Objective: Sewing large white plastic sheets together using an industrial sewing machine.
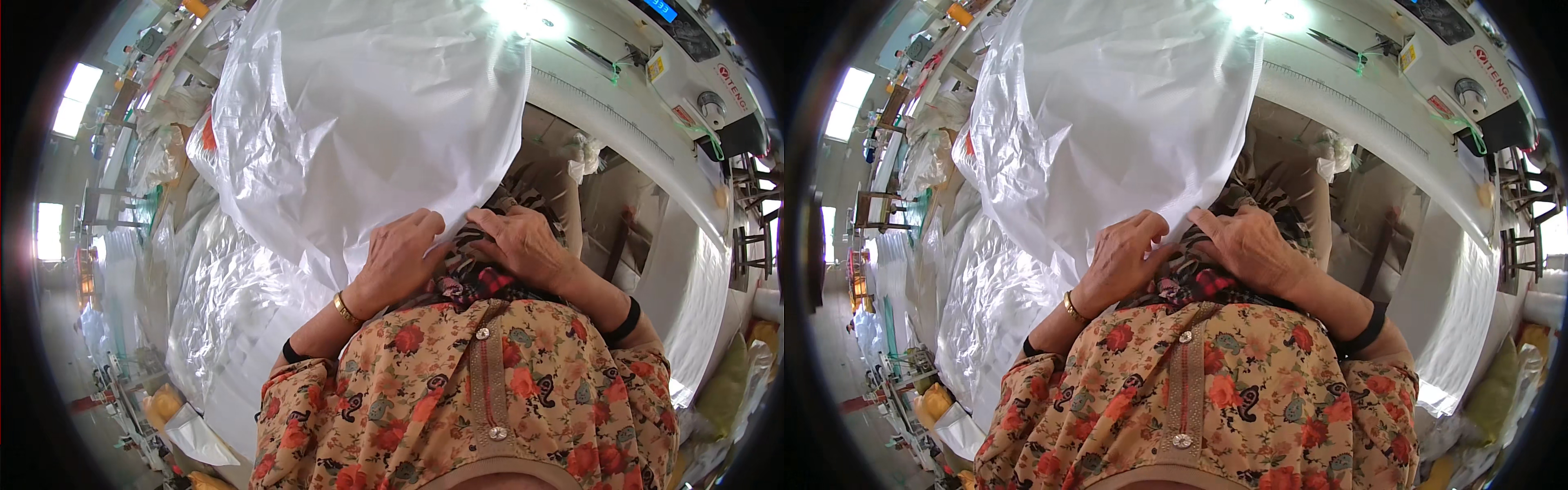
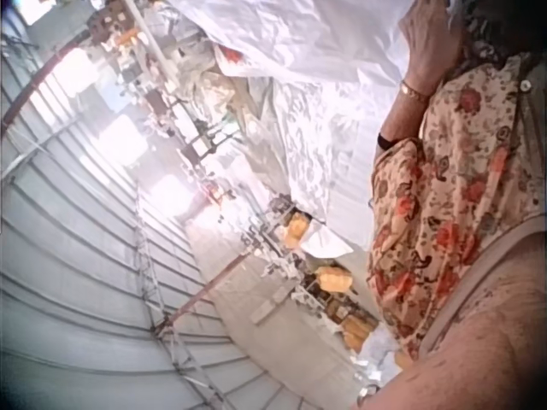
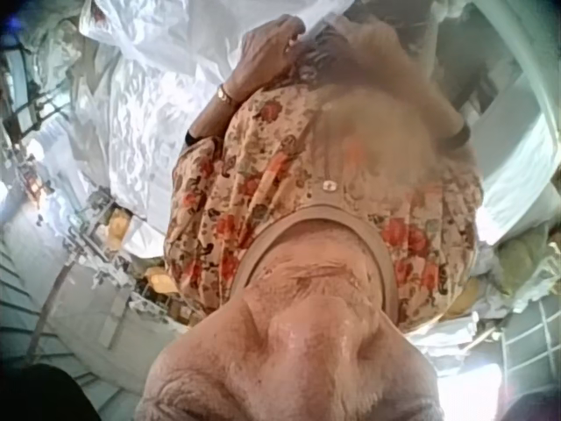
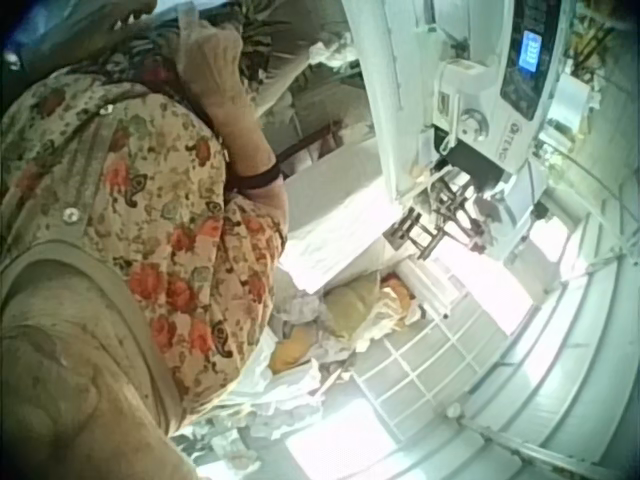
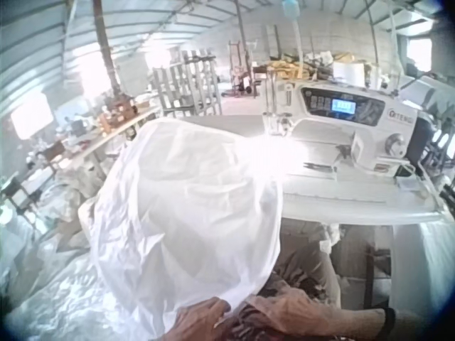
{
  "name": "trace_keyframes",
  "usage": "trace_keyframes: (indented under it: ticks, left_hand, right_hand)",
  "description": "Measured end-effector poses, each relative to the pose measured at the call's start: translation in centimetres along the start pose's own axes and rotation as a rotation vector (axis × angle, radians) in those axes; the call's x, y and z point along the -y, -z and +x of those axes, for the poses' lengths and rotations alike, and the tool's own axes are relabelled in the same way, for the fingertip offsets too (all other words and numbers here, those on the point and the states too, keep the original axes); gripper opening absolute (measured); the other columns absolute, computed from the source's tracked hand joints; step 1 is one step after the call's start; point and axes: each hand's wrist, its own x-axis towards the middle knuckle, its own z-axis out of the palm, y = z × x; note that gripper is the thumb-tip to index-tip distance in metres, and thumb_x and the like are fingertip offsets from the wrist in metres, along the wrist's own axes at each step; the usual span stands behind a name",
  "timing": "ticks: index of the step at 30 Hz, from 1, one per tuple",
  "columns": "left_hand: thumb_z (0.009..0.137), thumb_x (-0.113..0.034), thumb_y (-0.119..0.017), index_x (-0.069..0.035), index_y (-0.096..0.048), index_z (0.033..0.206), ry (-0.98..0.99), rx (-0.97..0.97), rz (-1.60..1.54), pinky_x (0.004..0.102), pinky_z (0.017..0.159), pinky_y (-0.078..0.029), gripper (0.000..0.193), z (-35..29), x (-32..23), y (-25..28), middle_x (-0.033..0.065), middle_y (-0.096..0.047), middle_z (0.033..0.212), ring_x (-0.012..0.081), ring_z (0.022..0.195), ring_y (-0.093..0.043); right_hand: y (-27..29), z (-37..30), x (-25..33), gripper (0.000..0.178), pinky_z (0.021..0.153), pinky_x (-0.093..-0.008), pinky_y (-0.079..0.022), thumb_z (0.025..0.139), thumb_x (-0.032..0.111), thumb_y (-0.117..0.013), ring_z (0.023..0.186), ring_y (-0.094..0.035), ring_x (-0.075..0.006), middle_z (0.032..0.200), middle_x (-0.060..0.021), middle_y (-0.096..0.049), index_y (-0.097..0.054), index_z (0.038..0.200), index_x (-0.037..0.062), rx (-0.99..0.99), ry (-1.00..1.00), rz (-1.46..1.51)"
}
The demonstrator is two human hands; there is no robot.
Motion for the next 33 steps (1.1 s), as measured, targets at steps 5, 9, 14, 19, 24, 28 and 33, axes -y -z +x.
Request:
trace_keyframes:
  ticks: [5,9,14,19,24,28,33]
  left_hand:
    - [0.082,-0.012,-0.07,-0.002,-0.061,0.084,0.308,0.118,-0.373,0.0269,0.056,-0.043,0.014,-1.0,2.0,-0.3,0.0024,-0.058,0.07,0.0093,0.06,-0.054]
    - [0.085,-0.007,-0.067,0.0,-0.061,0.086,0.397,0.105,-0.44,0.0195,0.061,-0.043,0.009,-1.8,4.0,0.3,-0.0047,-0.054,0.071,0.0012,0.068,-0.049]
    - [0.089,-0.005,-0.061,0.002,-0.059,0.086,0.501,0.001,-0.734,0.022,0.062,-0.045,0.009,-2.0,4.8,1.6,-0.0018,-0.059,0.075,0.0038,0.068,-0.051]
    - [0.089,-0.004,-0.061,0.003,-0.06,0.088,0.396,-0.053,-0.628,0.0237,0.066,-0.047,0.008,-1.8,4.1,3.7,0.0007,-0.062,0.075,0.0055,0.069,-0.053]
    - [0.087,-0.005,-0.063,0.003,-0.06,0.088,0.312,-0.073,-0.459,0.0251,0.068,-0.047,0.008,-2.1,3.7,6.0,0.0024,-0.062,0.075,0.0078,0.069,-0.054]
    - [0.086,-0.003,-0.063,0.002,-0.06,0.088,0.281,-0.068,-0.344,0.0251,0.071,-0.046,0.007,-1.6,3.3,6.8,0.0032,-0.061,0.075,0.0096,0.072,-0.055]
    - [0.083,-0.001,-0.061,0.003,-0.06,0.088,0.125,-0.156,-0.215,0.0285,0.062,-0.046,0.006,-1.2,2.2,9.0,0.0088,-0.062,0.079,0.0199,0.065,-0.058]
  right_hand:
    - [-0.8,0.2,-0.9,0.041,0.065,-0.0346,-0.045,0.08,0.015,-0.065,0.069,-0.061,-0.0258,0.073,-0.0085,-0.063,-0.052,0.118,0.0046,-0.103,0.116,-0.13]
    - [-1.2,-0.1,-1.8,0.029,0.065,-0.0345,-0.045,0.079,0.012,-0.061,0.067,-0.062,-0.0251,0.071,-0.0074,-0.063,-0.059,0.107,0.0034,-0.145,0.215,-0.194]
    - [-0.7,-0.4,-1.4,0.02,0.067,-0.0365,-0.047,0.084,0.014,-0.056,0.066,-0.064,-0.026,0.076,-0.0102,-0.066,-0.059,0.097,-0.0018,0.139,-0.046,-0.282]
    - [0.4,1.2,0.0,0.025,0.065,-0.0404,-0.05,0.089,0.014,-0.058,0.069,-0.065,-0.0321,0.079,-0.0157,-0.065,-0.06,0.104,-0.005,0.006,-0.377,0.565]
    - [0.7,2.6,1.2,0.03,0.061,-0.0354,-0.05,0.085,0.01,-0.059,0.069,-0.065,-0.0287,0.078,-0.0162,-0.064,-0.058,0.11,-0.0067,-0.232,0.017,0.12]
    - [-0.3,3.5,1.3,0.031,0.063,-0.0345,-0.049,0.081,0.006,-0.057,0.076,-0.066,-0.028,0.077,-0.0133,-0.064,-0.059,0.109,-0.0057,-0.109,0.157,-0.242]
    - [-1.6,5.6,2.1,0.014,0.061,-0.0444,-0.048,0.083,0.01,-0.058,0.067,-0.064,-0.034,0.066,-0.0124,-0.061,-0.056,0.094,0.002,0.253,0.03,-0.395]
